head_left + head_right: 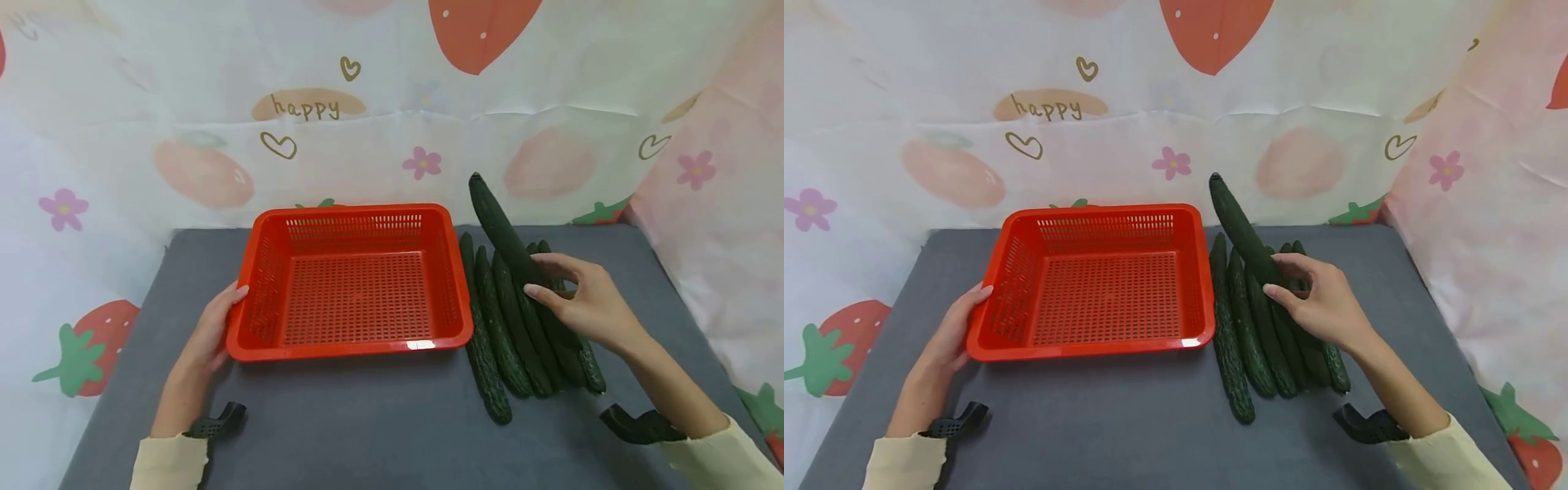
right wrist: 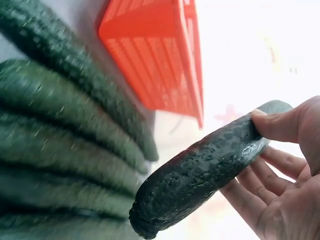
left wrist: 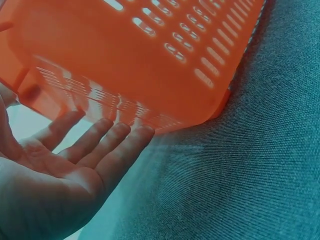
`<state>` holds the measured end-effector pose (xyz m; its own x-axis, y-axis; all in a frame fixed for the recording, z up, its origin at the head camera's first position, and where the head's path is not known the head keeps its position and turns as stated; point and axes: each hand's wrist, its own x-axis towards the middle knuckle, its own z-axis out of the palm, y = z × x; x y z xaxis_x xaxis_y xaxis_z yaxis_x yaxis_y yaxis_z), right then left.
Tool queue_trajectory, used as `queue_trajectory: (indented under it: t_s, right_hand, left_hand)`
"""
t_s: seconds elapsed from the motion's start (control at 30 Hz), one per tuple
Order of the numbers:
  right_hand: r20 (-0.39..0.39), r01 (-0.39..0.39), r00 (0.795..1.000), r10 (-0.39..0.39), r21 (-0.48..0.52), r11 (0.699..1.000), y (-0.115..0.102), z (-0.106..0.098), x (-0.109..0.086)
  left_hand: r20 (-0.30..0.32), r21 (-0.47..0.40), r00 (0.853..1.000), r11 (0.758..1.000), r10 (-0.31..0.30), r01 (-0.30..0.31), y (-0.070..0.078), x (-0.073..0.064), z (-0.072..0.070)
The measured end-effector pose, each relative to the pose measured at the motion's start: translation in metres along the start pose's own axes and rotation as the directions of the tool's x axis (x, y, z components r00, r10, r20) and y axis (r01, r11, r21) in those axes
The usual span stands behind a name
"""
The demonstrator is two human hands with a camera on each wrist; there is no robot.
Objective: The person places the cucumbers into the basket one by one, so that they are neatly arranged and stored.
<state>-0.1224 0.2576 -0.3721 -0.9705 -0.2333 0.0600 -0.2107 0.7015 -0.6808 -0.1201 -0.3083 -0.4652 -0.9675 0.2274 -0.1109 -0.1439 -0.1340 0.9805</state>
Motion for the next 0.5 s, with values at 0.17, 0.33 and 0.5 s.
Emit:
queue_trajectory:
  t_s: [0.17, 0.33, 0.5]
  right_hand:
    - [0.050, 0.065, 0.997, -0.066, 0.025, 0.998, -0.022, 0.006, 0.012]
    - [0.090, 0.121, 0.988, -0.123, 0.025, 0.992, -0.043, 0.013, 0.028]
    - [0.125, 0.195, 0.972, -0.199, 0.040, 0.980, -0.058, 0.028, 0.042]
  left_hand:
    - [0.003, -0.005, 1.000, 1.000, -0.006, 0.006, -0.003, 0.003, 0.004]
    - [0.002, -0.024, 1.000, 1.000, -0.011, 0.011, -0.005, 0.003, 0.006]
    - [0.049, -0.053, 0.999, 0.999, -0.002, 0.005, -0.004, 0.001, -0.001]
